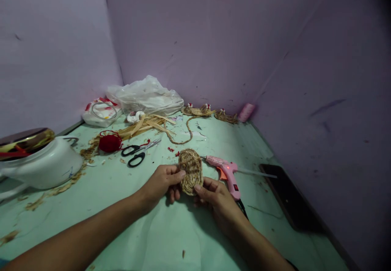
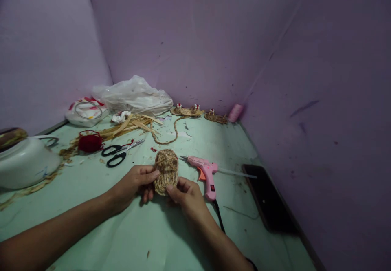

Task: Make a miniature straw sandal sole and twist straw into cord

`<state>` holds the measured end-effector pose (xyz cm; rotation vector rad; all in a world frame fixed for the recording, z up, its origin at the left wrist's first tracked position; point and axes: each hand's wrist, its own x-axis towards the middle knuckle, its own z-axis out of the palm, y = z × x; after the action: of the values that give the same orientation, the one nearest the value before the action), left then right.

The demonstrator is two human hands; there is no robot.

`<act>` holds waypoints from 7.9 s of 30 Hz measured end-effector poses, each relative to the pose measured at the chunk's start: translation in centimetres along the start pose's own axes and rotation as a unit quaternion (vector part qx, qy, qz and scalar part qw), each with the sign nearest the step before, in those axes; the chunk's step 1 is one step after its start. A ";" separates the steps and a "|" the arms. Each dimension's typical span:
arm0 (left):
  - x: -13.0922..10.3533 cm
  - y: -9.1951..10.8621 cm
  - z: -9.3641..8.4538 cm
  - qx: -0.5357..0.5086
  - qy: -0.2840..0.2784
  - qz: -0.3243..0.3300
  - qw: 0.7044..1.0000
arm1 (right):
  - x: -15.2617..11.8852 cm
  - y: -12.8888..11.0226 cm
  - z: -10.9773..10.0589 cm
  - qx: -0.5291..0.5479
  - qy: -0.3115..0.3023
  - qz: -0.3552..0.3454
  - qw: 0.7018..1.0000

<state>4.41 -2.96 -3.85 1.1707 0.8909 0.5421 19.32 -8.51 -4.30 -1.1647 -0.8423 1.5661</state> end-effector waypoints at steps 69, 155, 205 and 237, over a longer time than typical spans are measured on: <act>-1.4 2.9 1.7 0.648 0.027 0.228 0.726 | 1.3 1.8 -0.3 -0.465 0.069 -0.447 0.761; -0.1 1.5 0.0 -0.048 -0.136 -0.060 0.988 | 1.4 -1.0 -0.2 0.079 -0.002 -0.007 0.997; 0.6 1.1 -0.8 -0.080 0.046 0.063 0.994 | 1.3 -0.1 -0.4 0.115 0.090 -0.142 0.979; 0.4 -0.7 -0.1 -0.166 0.146 0.010 0.975 | 1.9 -1.2 -1.4 0.046 0.053 -0.135 0.988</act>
<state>4.50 -2.84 -4.61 0.8082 0.9935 0.8594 20.89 -6.37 -4.16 -1.0128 -0.8128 1.2963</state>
